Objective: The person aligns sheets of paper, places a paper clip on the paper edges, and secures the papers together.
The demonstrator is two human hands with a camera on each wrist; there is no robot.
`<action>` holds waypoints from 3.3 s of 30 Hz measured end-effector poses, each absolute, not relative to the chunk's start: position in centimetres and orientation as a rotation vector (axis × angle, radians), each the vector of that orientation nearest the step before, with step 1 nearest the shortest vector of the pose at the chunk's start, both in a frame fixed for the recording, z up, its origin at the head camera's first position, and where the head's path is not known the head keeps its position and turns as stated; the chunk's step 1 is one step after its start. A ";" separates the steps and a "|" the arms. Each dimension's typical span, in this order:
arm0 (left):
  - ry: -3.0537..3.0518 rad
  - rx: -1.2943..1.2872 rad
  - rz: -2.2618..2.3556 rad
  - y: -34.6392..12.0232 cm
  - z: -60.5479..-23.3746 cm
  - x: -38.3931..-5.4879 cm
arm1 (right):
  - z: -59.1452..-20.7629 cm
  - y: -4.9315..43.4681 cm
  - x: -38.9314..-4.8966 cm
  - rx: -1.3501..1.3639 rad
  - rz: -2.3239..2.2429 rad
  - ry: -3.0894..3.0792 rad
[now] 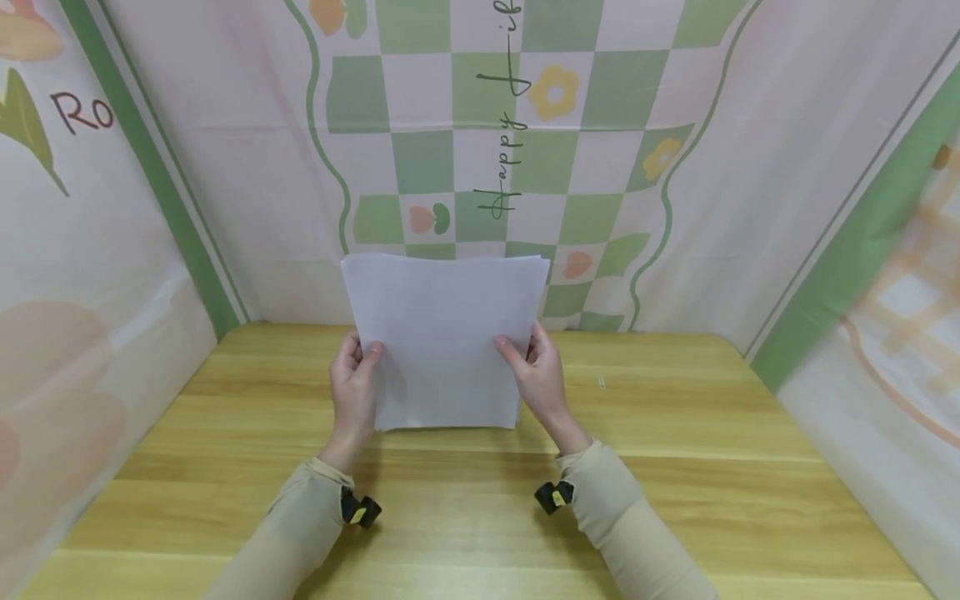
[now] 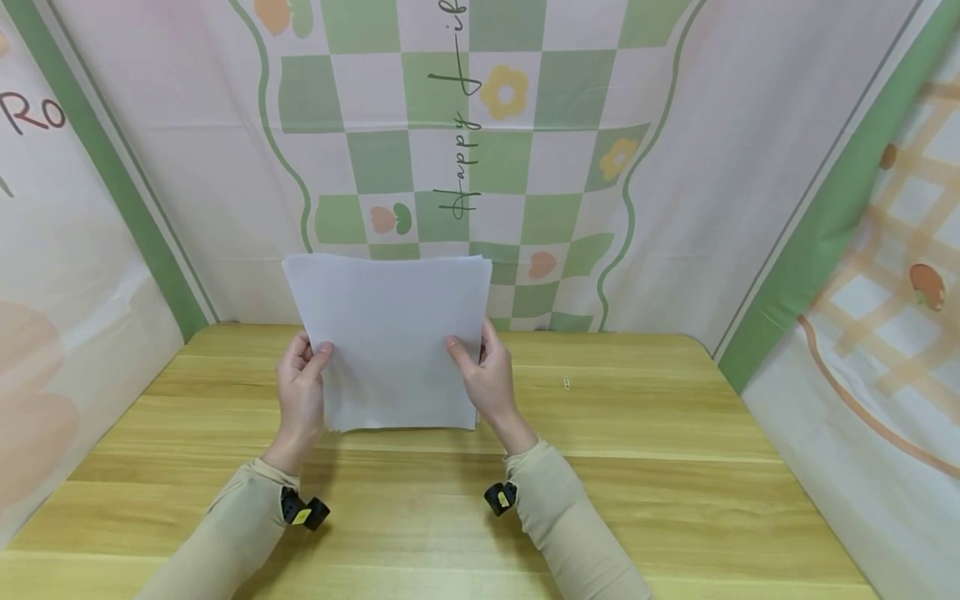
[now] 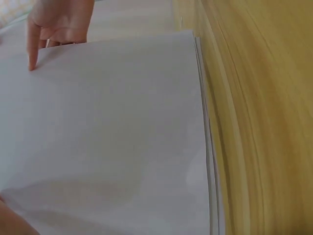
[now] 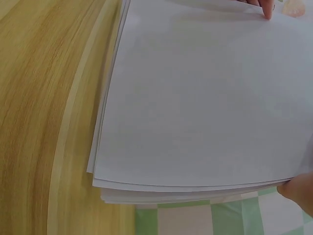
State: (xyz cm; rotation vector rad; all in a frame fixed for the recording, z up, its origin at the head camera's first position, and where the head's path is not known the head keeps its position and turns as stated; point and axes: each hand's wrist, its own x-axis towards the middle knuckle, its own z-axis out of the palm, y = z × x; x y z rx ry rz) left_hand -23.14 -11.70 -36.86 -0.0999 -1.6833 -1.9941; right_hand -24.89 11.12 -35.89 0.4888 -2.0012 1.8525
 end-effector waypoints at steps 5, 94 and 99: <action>-1.667 -0.090 -1.982 -11.6 -37.0 -23.1 | -35.9 11.1 -24.9 0.529 1.920 -1.960; -1.807 -0.044 -2.099 -11.9 -38.5 -23.3 | -37.7 11.3 -25.6 0.479 2.064 -2.017; -1.786 -0.026 -2.099 -11.6 -38.5 -23.3 | -37.6 11.1 -25.5 0.468 2.078 -1.982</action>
